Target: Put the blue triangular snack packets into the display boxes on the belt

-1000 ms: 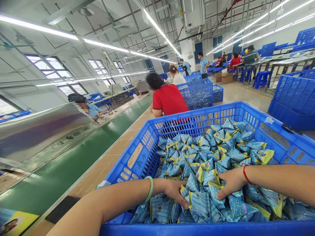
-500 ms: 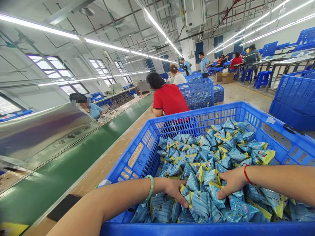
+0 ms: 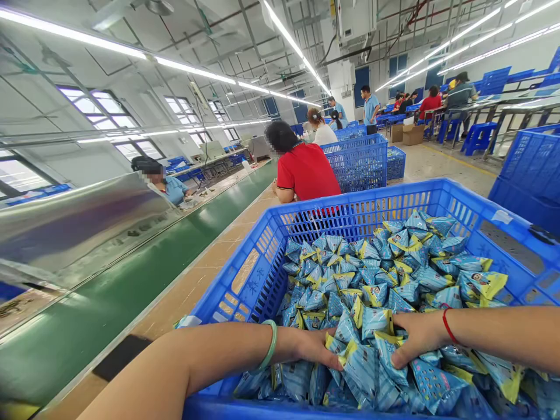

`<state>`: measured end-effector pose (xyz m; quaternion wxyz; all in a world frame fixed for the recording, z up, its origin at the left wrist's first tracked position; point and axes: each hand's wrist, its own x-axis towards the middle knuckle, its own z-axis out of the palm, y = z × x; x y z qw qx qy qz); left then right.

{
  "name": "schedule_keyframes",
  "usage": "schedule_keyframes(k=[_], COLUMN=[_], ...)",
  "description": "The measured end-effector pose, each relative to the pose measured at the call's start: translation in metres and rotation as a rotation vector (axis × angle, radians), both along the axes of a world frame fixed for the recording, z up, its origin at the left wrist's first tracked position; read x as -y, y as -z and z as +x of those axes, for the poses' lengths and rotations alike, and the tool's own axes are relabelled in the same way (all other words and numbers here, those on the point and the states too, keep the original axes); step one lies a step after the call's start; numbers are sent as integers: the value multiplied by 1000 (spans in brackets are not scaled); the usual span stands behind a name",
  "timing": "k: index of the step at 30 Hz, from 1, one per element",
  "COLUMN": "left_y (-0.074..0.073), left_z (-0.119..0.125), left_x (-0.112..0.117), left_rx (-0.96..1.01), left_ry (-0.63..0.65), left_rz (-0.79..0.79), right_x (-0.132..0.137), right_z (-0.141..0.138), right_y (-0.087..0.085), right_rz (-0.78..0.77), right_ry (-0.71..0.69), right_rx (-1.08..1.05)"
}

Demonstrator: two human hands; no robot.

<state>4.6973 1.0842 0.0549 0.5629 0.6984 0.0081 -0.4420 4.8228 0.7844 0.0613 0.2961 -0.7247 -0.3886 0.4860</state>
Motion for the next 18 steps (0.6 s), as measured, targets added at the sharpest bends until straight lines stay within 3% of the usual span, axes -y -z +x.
schedule_keyframes(k=[10,18], left_y=[2,24], left_z=[2,13], left_x=[-2,-13], left_rx=[-30,-22], left_ry=[24,140], left_rz=[7,10], right_x=[-11,-12], right_z=[-6,-7], right_y=[-23,-18], right_rz=[-146,-30], right_ry=[-18,12], right_rx=[-44,-43])
